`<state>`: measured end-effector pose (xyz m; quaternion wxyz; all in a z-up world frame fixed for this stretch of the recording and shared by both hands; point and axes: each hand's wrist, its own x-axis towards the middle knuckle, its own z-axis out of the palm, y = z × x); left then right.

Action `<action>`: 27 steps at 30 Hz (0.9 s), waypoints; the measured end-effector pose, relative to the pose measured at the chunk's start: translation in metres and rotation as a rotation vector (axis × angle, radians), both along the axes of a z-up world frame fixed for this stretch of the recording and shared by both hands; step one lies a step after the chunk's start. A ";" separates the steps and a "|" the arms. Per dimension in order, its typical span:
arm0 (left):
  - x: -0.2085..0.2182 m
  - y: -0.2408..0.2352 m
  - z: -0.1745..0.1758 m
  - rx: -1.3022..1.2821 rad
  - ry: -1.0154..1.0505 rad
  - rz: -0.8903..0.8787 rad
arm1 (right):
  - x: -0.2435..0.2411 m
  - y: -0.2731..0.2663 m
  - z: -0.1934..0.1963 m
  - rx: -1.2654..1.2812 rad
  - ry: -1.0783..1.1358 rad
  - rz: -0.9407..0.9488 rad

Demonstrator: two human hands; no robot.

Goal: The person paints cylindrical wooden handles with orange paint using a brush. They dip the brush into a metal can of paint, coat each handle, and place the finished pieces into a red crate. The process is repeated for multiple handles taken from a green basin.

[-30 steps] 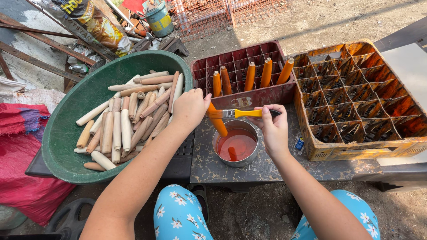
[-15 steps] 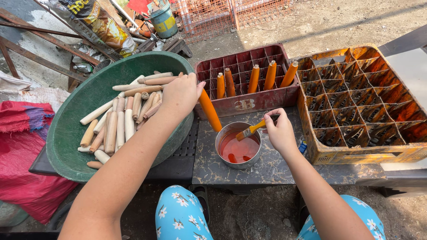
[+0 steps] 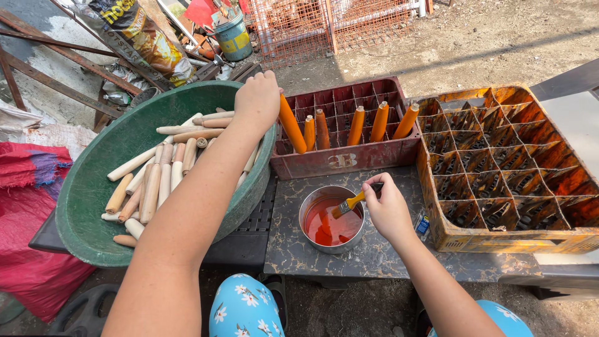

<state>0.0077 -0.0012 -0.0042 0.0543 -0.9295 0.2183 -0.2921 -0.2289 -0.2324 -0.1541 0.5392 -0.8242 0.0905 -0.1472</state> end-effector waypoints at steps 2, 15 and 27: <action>0.015 0.000 -0.010 0.037 -0.004 0.019 | 0.000 0.002 0.002 -0.020 0.019 -0.006; 0.104 0.002 -0.103 0.167 0.010 0.159 | 0.007 0.003 0.007 -0.046 0.068 0.007; 0.140 -0.005 -0.154 -0.012 0.324 0.295 | 0.010 0.014 0.007 -0.027 0.118 0.051</action>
